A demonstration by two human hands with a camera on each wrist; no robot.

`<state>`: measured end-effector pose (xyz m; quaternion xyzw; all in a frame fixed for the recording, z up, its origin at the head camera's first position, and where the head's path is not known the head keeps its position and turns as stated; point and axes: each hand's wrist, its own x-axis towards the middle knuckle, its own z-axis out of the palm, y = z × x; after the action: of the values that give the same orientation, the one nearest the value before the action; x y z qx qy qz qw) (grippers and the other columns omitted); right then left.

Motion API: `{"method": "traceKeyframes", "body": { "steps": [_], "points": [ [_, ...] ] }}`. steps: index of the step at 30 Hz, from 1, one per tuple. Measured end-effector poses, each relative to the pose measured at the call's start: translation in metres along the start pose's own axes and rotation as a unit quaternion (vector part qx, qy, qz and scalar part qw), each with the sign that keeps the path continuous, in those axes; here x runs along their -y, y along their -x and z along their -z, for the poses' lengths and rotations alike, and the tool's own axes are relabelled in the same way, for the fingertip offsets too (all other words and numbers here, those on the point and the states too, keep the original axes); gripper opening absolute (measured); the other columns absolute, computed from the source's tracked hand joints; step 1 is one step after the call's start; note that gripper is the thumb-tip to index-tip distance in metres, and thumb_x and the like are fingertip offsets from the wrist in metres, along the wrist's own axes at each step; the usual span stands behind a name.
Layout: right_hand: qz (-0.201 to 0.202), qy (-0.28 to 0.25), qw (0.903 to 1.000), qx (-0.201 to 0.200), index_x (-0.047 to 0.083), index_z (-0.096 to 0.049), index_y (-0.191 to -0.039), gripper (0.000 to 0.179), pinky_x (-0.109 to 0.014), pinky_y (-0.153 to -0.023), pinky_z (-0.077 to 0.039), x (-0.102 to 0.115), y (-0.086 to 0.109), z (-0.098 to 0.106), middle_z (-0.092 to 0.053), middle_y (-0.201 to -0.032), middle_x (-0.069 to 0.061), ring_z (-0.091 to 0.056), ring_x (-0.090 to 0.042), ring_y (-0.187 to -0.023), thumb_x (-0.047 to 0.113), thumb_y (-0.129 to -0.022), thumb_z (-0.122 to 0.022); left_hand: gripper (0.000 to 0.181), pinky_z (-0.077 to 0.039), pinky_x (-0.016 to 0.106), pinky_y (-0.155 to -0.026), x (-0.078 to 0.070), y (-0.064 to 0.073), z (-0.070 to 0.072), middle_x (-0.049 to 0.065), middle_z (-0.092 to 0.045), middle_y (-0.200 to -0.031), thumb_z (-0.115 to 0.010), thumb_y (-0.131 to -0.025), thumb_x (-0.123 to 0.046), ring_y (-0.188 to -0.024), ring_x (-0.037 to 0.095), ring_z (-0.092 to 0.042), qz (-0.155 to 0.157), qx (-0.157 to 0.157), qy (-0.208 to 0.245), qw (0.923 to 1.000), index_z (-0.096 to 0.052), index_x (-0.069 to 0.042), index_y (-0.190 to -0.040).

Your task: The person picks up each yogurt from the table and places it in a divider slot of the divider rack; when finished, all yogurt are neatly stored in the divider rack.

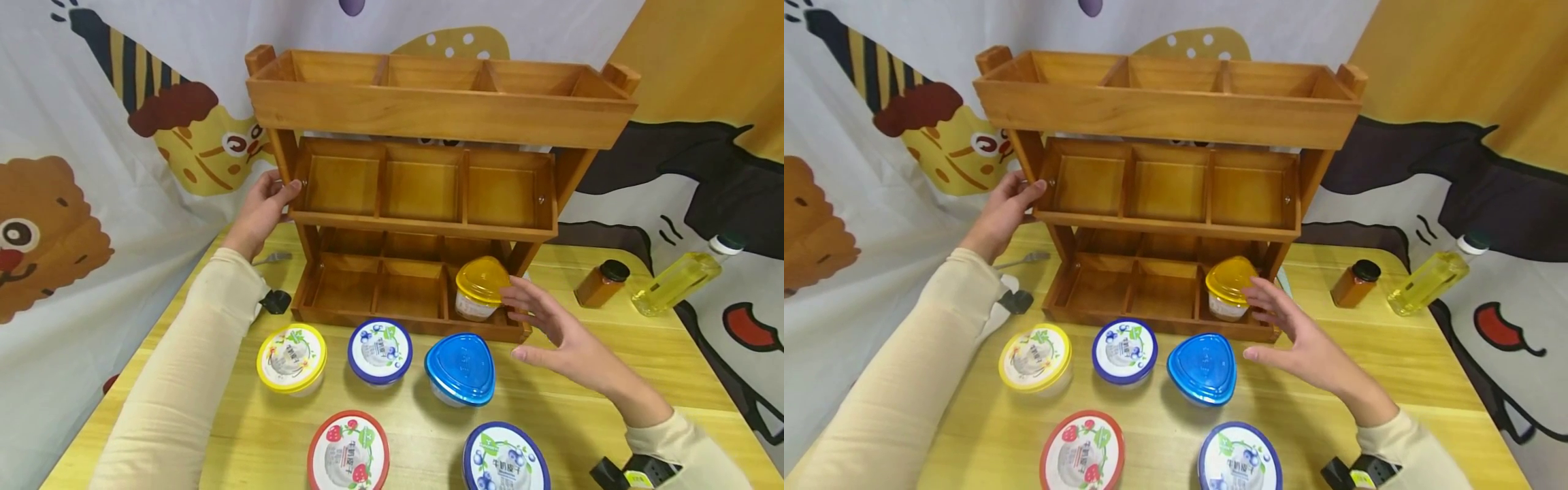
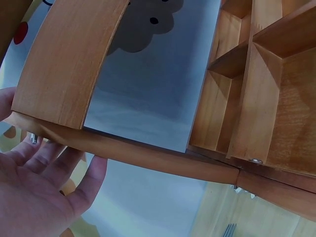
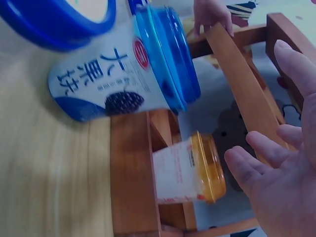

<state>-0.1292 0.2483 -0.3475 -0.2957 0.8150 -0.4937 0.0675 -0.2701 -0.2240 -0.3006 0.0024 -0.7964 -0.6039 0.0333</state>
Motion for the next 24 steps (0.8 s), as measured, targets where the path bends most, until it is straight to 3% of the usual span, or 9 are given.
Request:
{"method": "traceKeyframes", "body": {
  "steps": [5, 15, 18, 24],
  "points": [
    [0.002, -0.013, 0.9993, 0.035, 0.019, -0.018, -0.158, 0.090, -0.014, -0.107, -0.036, -0.001, 0.002, -0.011, -0.036, -0.153, -0.021, -0.043, -0.003, -0.136, -0.005, -0.087, -0.068, 0.061, -0.047, 0.033, -0.089, 0.001, 0.000, 0.000, -0.004, -0.050, -0.116, -0.053, -0.098, -0.050, -0.113, 0.014, -0.049, -0.001, -0.002, 0.001, 1.0000, -0.036, -0.015, -0.145],
    [-0.012, -0.019, 0.9962, 0.084, 0.014, -0.019, -0.157, 0.089, -0.025, -0.109, -0.039, -0.015, 0.001, -0.030, -0.035, -0.155, -0.013, -0.041, -0.009, -0.139, 0.002, -0.087, -0.071, 0.059, -0.046, 0.034, -0.089, 0.001, 0.000, 0.000, -0.004, -0.050, -0.115, -0.053, -0.098, -0.050, -0.114, 0.015, -0.049, 0.004, -0.007, 0.003, 1.0000, -0.037, -0.016, -0.144],
    [-0.018, -0.024, 0.9945, 0.101, 0.019, -0.018, -0.157, 0.090, -0.030, -0.109, -0.041, -0.019, 0.001, -0.034, -0.033, -0.156, -0.014, -0.040, -0.020, -0.140, 0.005, -0.087, -0.072, 0.061, -0.046, 0.035, -0.090, 0.001, 0.000, 0.000, -0.004, -0.050, -0.117, -0.053, -0.097, -0.050, -0.117, 0.016, -0.048, 0.006, -0.007, 0.003, 1.0000, -0.037, -0.017, -0.145],
    [-0.036, -0.032, 0.9915, 0.121, 0.022, -0.017, -0.158, 0.090, -0.024, -0.106, -0.040, -0.026, 0.002, -0.041, -0.025, -0.160, -0.018, -0.031, -0.042, -0.141, 0.013, -0.088, -0.073, 0.061, -0.045, 0.035, -0.091, 0.000, 0.000, 0.000, -0.003, -0.050, -0.120, -0.053, -0.098, -0.050, -0.120, 0.017, -0.048, 0.006, -0.006, 0.005, 1.0000, -0.036, -0.017, -0.147]
  ]
}}
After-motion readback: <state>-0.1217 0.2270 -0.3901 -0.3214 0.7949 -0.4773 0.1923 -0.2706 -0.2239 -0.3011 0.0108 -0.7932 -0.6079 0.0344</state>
